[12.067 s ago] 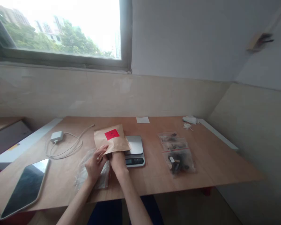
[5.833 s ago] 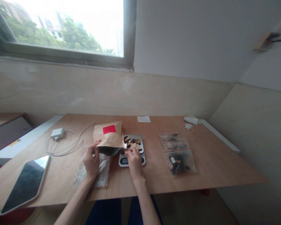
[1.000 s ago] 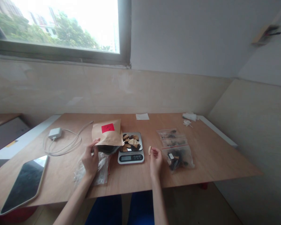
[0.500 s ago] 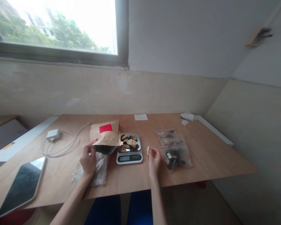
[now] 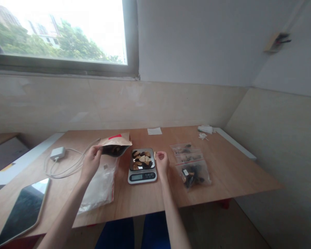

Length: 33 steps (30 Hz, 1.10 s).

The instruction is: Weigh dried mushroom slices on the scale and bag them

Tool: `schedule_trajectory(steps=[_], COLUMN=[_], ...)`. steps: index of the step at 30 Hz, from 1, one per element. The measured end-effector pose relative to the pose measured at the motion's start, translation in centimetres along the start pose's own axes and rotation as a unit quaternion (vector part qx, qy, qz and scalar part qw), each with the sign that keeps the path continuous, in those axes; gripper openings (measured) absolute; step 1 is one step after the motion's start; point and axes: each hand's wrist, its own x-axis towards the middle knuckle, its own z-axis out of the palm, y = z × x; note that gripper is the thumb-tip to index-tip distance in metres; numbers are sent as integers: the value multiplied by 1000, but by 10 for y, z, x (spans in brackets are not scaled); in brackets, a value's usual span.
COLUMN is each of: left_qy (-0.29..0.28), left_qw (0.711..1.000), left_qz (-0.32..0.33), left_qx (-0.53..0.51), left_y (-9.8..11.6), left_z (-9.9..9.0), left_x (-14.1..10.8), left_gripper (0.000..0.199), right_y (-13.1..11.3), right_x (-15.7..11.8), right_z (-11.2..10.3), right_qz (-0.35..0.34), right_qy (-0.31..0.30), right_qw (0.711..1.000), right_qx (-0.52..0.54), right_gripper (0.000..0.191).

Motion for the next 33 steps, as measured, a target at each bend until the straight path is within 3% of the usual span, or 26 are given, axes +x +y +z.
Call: schedule_trajectory(steps=[5,11,15,21,29,33], left_qy=[5,0,1,-4,10,14], left_qw=[1000,999,997,977,953,948], left_qz=[-6,-29,-52,-141,-179,-190], left_qx=[2,-18,-56,-163,-246,-256], left_y=[0,-11,-17,-9,2,0], left_z=[2,6,10,11,4,5], left_x=[6,9,12,21,30,27], left_gripper=[27,31,31,35,47,42], right_y=[3,14,18,18,20,6], right_x=[5,-2,-7,-6,-6,-21], right_z=[12,0,-6,-1,-3,-10], right_qz=[-11,-18,-22,-40,-42,-47], right_qy=[-24,-24,-62,-108,-71,-62], right_qw=[1000,999,998,993,996,995], right_qx=[-14,-17,-14,-27,-45,-58], right_gripper=[23,29,32,31,35,34])
